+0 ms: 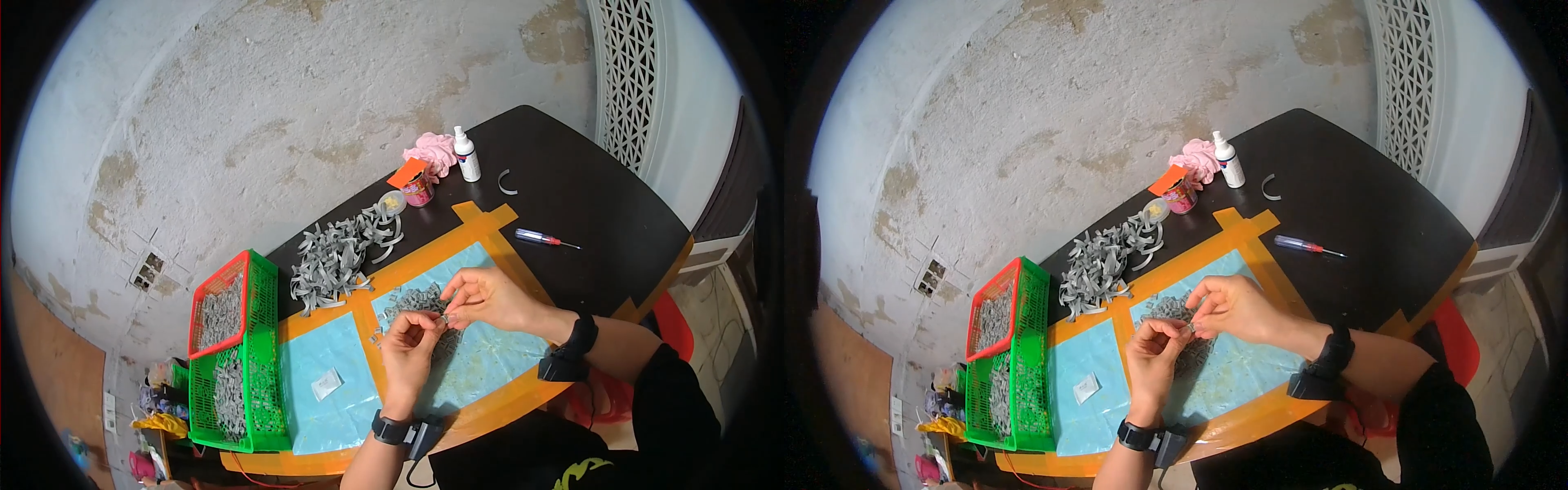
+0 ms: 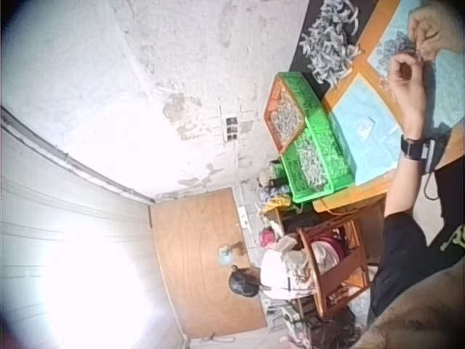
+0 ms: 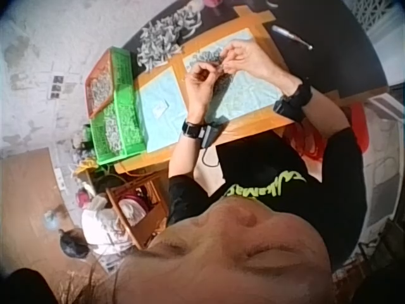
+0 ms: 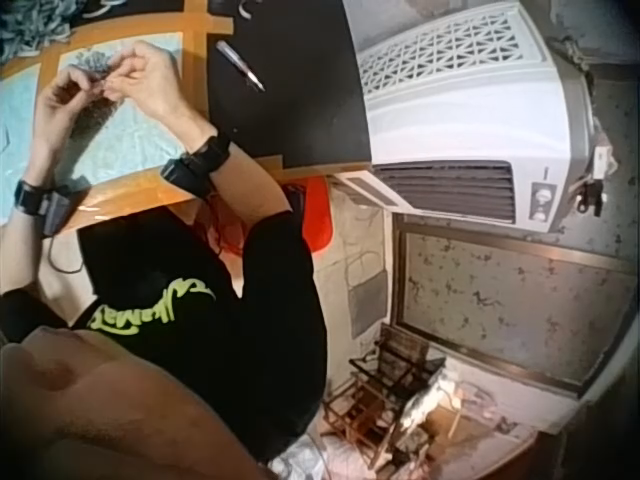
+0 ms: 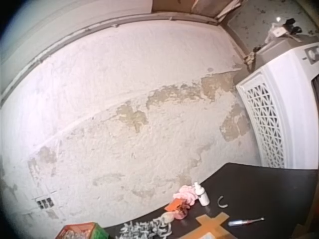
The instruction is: Peeling small adhesive backings and applying them to grey shoe components at a workshop table.
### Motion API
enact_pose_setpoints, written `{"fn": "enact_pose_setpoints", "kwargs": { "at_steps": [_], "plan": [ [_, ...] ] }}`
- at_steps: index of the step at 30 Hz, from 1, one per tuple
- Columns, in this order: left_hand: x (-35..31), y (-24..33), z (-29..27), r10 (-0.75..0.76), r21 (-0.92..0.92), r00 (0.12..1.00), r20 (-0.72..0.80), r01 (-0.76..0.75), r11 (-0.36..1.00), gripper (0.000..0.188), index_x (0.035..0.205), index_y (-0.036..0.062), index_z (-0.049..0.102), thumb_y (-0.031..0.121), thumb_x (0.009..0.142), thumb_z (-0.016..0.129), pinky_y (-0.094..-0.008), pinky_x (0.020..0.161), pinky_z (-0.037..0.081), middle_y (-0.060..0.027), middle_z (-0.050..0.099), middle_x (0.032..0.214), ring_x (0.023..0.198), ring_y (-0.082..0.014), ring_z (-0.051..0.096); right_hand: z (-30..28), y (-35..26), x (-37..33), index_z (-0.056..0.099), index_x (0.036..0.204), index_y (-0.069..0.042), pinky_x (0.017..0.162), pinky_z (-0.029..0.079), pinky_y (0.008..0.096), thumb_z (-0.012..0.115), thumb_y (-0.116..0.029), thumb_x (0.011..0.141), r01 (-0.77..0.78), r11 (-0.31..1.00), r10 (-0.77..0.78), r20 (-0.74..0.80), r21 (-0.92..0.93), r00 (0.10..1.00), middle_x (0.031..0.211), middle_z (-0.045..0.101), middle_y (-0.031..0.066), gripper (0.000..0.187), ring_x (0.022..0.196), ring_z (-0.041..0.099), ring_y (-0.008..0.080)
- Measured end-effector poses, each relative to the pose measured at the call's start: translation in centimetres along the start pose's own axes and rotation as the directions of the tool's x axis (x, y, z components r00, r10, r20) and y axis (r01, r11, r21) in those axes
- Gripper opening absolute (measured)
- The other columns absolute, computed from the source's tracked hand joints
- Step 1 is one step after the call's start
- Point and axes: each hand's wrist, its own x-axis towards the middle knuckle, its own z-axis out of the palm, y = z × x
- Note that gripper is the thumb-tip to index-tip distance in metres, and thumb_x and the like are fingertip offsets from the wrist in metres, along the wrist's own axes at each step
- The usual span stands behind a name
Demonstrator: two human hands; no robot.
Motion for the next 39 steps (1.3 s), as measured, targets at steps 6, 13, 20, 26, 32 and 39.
{"fn": "enact_pose_setpoints", "kwargs": {
  "at_steps": [6,13,20,26,32,39],
  "plan": [
    [-0.1,-0.3,0.1,0.016,-0.005,1.0,-0.007,-0.016,1.0,0.011,0.083,0.0008,0.054,-0.007,0.086,0.061,-0.0284,0.084,0.053,-0.0071,0.063,0.095,0.089,-0.0127,0.062,0.4,0.1,0.0,0.055,0.107,0.003,0.071,0.055,0.0276,0.059,0.005,0.085,-0.013,0.999,0.011,-0.03,-0.043,0.999,0.088,0.066,0.0147,0.022,0.077,0.065,0.0157],
    [0.0,-0.1,0.2,-0.026,0.093,0.997,-0.072,0.032,0.995,0.011,0.088,0.0007,0.053,-0.006,0.086,0.062,-0.031,0.085,0.054,-0.0111,0.063,0.1,0.089,-0.0147,0.063,1.0,0.3,-0.4,0.056,0.108,0.001,0.071,0.052,0.0263,0.059,0.002,0.085,0.043,0.986,-0.054,-0.064,-0.161,0.996,0.09,0.069,0.0135,0.023,0.081,0.066,0.0147],
    [0.1,0.0,0.2,-0.105,0.066,0.993,-0.061,0.109,0.992,0.014,0.098,-0.0008,0.054,-0.004,0.086,0.061,-0.0277,0.082,0.053,-0.0108,0.066,0.096,0.087,-0.0147,0.064,1.5,0.5,-0.8,0.058,0.11,-0.001,0.07,0.052,0.0278,0.06,0.0,0.084,0.191,0.883,-0.245,-0.075,-0.428,0.967,0.091,0.071,0.0143,0.026,0.081,0.069,0.0172],
    [0.0,0.2,0.0,-0.166,-0.009,0.983,-0.072,0.166,0.986,0.016,0.1,0.0011,0.055,0.0,0.087,0.063,-0.0258,0.08,0.053,-0.0093,0.067,0.094,0.085,-0.0136,0.065,1.9,-0.4,-1.2,0.06,0.112,-0.006,0.067,0.053,0.0315,0.062,-0.003,0.082,0.261,0.715,-0.375,-0.04,-0.648,0.926,0.09,0.07,0.0111,0.03,0.077,0.069,0.0241],
    [-0.3,0.6,0.2,-0.258,-0.084,0.965,-0.046,0.254,0.964,0.014,0.101,0.0002,0.053,-0.001,0.089,0.06,-0.0262,0.081,0.054,-0.0086,0.066,0.092,0.085,-0.0139,0.064,2.1,-0.4,-1.3,0.057,0.117,-0.006,0.067,0.053,0.0326,0.061,-0.001,0.081,0.339,0.611,-0.472,0.014,-0.715,0.881,0.086,0.07,0.0112,0.037,0.075,0.069,0.0235],
    [-0.2,0.8,0.3,-0.164,-0.089,0.983,-0.083,0.156,0.984,0.011,0.096,0.0035,0.053,0.001,0.088,0.061,-0.0271,0.079,0.053,-0.0091,0.067,0.093,0.082,-0.0144,0.065,2.2,-0.3,-1.0,0.056,0.117,-0.006,0.068,0.052,0.0311,0.063,-0.002,0.081,0.328,0.789,-0.445,-0.114,-0.52,0.888,0.084,0.069,0.0066,0.037,0.074,0.067,0.02]
  ]
}}
